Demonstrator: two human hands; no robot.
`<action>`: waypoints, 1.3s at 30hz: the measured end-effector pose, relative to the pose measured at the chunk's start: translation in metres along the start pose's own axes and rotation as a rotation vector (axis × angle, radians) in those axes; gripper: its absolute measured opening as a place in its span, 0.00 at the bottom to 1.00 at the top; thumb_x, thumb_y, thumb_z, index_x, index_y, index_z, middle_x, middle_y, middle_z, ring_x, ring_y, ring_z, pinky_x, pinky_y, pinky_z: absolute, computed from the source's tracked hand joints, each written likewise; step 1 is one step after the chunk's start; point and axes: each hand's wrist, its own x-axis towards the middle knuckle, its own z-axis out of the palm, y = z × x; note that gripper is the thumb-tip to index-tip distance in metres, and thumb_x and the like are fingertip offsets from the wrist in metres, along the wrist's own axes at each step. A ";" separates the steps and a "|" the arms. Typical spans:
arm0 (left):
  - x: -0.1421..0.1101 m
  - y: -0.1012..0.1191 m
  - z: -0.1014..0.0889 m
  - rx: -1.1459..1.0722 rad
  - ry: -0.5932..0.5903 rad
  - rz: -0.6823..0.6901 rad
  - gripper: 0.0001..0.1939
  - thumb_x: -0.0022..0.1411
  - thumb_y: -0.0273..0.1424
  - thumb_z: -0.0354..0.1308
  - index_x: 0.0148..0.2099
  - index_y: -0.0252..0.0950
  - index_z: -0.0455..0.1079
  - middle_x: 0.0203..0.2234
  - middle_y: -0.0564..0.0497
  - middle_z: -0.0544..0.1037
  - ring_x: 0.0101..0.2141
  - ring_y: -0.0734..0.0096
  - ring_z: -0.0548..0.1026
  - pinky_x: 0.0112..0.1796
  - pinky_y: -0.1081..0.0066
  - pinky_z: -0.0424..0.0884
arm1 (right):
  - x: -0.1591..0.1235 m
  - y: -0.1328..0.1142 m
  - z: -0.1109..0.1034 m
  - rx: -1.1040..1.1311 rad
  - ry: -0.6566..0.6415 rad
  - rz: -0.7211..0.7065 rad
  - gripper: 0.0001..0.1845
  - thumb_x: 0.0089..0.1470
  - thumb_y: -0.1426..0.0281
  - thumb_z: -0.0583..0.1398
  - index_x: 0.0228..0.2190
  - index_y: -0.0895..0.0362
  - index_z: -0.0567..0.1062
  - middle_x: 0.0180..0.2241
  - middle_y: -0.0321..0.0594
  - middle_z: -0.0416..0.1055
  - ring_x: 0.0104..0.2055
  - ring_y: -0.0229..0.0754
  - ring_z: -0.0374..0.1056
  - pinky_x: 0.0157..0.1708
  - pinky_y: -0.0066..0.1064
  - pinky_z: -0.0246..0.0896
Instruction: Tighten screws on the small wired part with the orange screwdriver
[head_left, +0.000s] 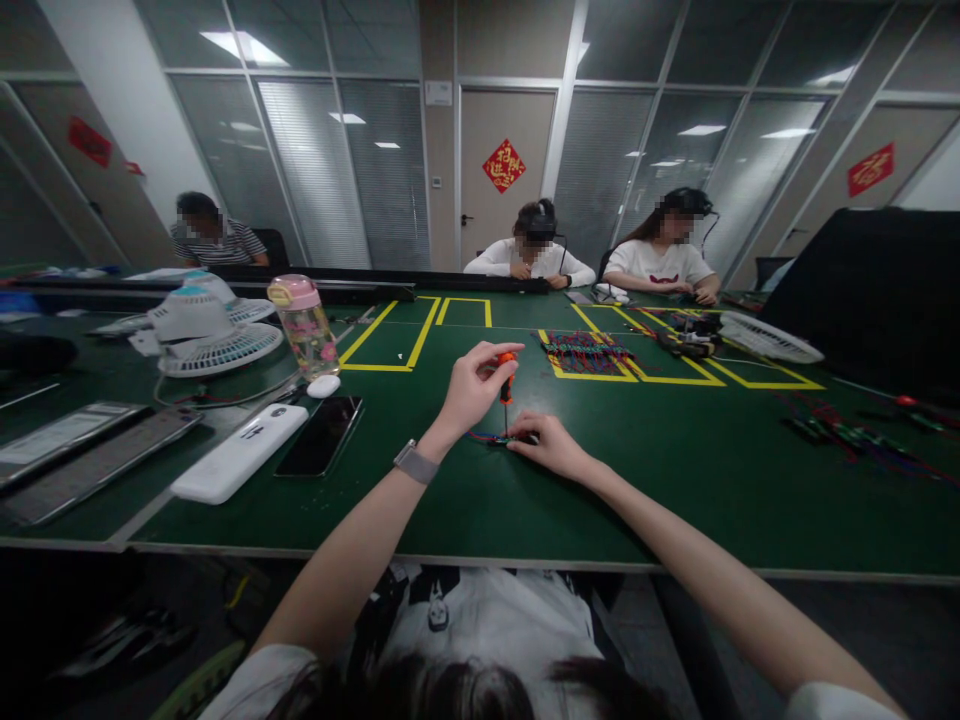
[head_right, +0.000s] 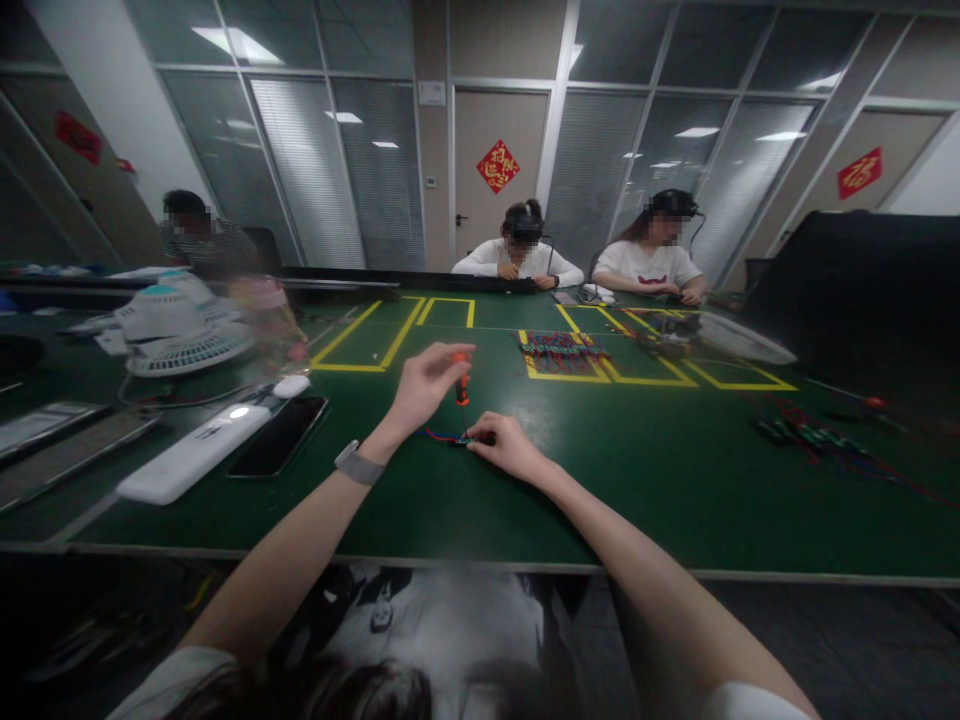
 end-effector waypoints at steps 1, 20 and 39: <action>-0.001 0.000 0.000 0.046 0.017 0.024 0.09 0.59 0.29 0.60 0.43 0.37 0.76 0.34 0.50 0.73 0.33 0.75 0.74 0.33 0.75 0.73 | 0.000 0.001 0.000 -0.002 0.002 0.003 0.05 0.49 0.73 0.63 0.31 0.59 0.79 0.31 0.41 0.73 0.31 0.39 0.68 0.34 0.31 0.64; -0.004 0.001 0.003 -0.051 -0.054 -0.016 0.13 0.61 0.29 0.56 0.49 0.37 0.73 0.44 0.45 0.76 0.40 0.69 0.76 0.40 0.69 0.75 | -0.005 -0.002 -0.005 -0.079 -0.016 -0.049 0.06 0.52 0.74 0.62 0.33 0.59 0.80 0.32 0.42 0.71 0.32 0.39 0.68 0.35 0.31 0.64; 0.001 0.004 -0.005 0.011 0.027 -0.031 0.09 0.60 0.29 0.57 0.42 0.35 0.76 0.37 0.47 0.78 0.35 0.71 0.77 0.37 0.72 0.73 | -0.005 -0.002 -0.004 -0.102 -0.001 -0.033 0.06 0.51 0.73 0.62 0.33 0.59 0.80 0.33 0.42 0.72 0.32 0.40 0.69 0.34 0.31 0.65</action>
